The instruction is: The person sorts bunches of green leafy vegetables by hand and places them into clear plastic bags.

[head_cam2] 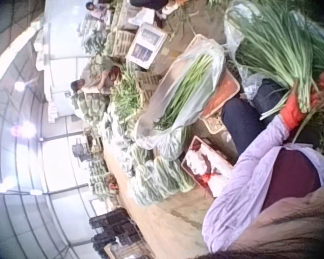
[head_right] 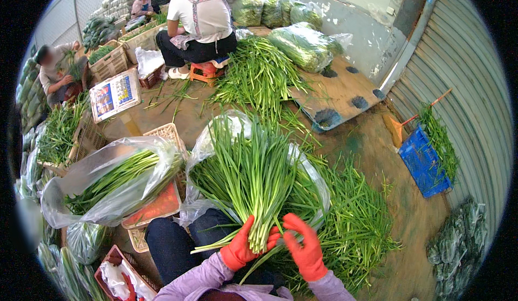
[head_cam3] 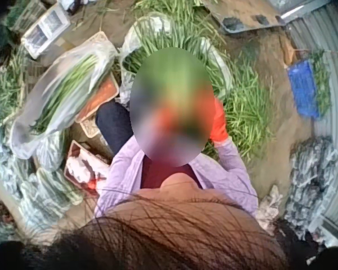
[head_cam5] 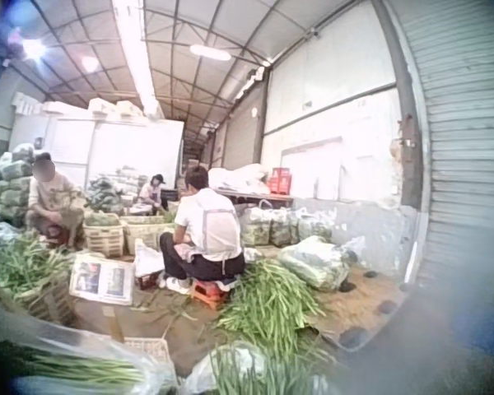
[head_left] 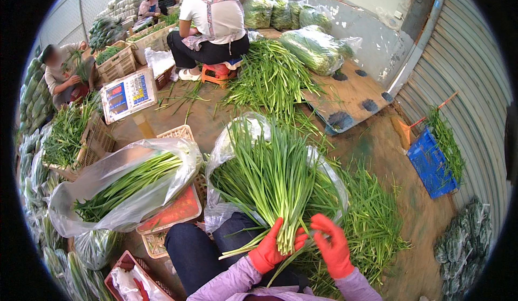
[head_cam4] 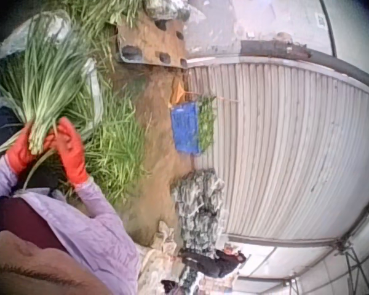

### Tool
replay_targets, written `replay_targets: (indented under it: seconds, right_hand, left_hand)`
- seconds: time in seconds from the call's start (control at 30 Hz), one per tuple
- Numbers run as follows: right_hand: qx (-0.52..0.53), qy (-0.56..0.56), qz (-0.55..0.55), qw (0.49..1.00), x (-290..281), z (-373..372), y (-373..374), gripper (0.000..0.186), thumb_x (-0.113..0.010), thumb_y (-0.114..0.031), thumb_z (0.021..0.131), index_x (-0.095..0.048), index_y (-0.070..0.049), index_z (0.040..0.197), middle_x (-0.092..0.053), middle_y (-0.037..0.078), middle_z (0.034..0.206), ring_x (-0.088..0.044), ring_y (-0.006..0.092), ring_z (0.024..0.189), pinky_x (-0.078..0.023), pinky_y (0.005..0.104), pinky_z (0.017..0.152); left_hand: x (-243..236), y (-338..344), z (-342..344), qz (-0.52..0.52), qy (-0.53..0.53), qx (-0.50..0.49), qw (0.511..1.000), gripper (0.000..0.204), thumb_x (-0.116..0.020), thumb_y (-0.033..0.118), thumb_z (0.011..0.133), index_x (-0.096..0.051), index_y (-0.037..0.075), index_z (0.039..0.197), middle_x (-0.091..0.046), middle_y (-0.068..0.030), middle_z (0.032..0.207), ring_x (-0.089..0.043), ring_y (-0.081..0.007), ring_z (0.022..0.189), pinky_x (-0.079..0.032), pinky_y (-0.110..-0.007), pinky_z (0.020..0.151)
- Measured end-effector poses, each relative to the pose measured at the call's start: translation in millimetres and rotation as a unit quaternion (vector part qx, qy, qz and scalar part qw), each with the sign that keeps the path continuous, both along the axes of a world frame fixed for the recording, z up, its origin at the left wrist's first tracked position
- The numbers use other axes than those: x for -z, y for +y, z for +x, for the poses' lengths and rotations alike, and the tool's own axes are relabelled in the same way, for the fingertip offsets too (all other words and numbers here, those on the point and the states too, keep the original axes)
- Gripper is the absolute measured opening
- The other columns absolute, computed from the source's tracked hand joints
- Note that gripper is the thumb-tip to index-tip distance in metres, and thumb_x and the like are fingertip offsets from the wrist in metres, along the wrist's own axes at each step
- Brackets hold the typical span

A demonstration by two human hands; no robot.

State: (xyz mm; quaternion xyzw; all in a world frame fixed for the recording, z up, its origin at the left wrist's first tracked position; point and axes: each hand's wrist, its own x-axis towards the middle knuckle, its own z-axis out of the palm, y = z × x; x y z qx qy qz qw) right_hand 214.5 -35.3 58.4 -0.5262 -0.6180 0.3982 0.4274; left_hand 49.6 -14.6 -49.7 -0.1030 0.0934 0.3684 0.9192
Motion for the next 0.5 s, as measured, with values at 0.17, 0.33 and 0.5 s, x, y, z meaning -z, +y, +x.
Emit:
replay_targets:
  seconds: [0.17, 0.33, 0.5]
  right_hand:
    - [0.107, -0.052, -0.03, 0.992, 21, -13, 25, 0.039, -0.062, -0.024, 0.086, -0.055, 0.003, 0.113, -0.062, 0.015, 0.099, -0.062, 0.0173, 0.081, -0.05, 0.0288, 0.07]
    - [0.055, -0.058, -0.275, 0.958, 15, 14, 36, 0.019, -0.061, -0.019, 0.085, -0.064, -0.001, 0.092, -0.063, 0.007, 0.066, -0.057, 0.0126, 0.047, -0.044, 0.0249, 0.042]
    - [0.383, -0.259, -0.103, 0.881, 25, 178, 64, 0.018, -0.062, -0.015, 0.081, -0.063, -0.001, 0.092, -0.065, 0.015, 0.081, -0.065, 0.0256, 0.064, -0.05, 0.0358, 0.057]
  left_hand:
    - [8, -2, -8, -0.008, 0.04, 0.07, 0.997, 0.033, -0.053, 0.022, 0.091, -0.051, 0.005, 0.119, -0.063, -0.0125, 0.107, -0.064, -0.0221, 0.08, -0.056, -0.03, 0.063]
    - [-14, -19, -15, 0.145, 0.217, 0.038, 0.965, 0.026, -0.061, 0.015, 0.082, -0.059, -0.001, 0.103, -0.064, -0.0071, 0.08, -0.049, -0.0143, 0.051, -0.04, -0.024, 0.046]
    - [-57, -9, -21, 0.208, 0.244, 0.012, 0.947, 0.031, -0.065, 0.016, 0.078, -0.057, 0.0, 0.104, -0.064, -0.0104, 0.082, -0.052, -0.0141, 0.05, -0.041, -0.025, 0.043]
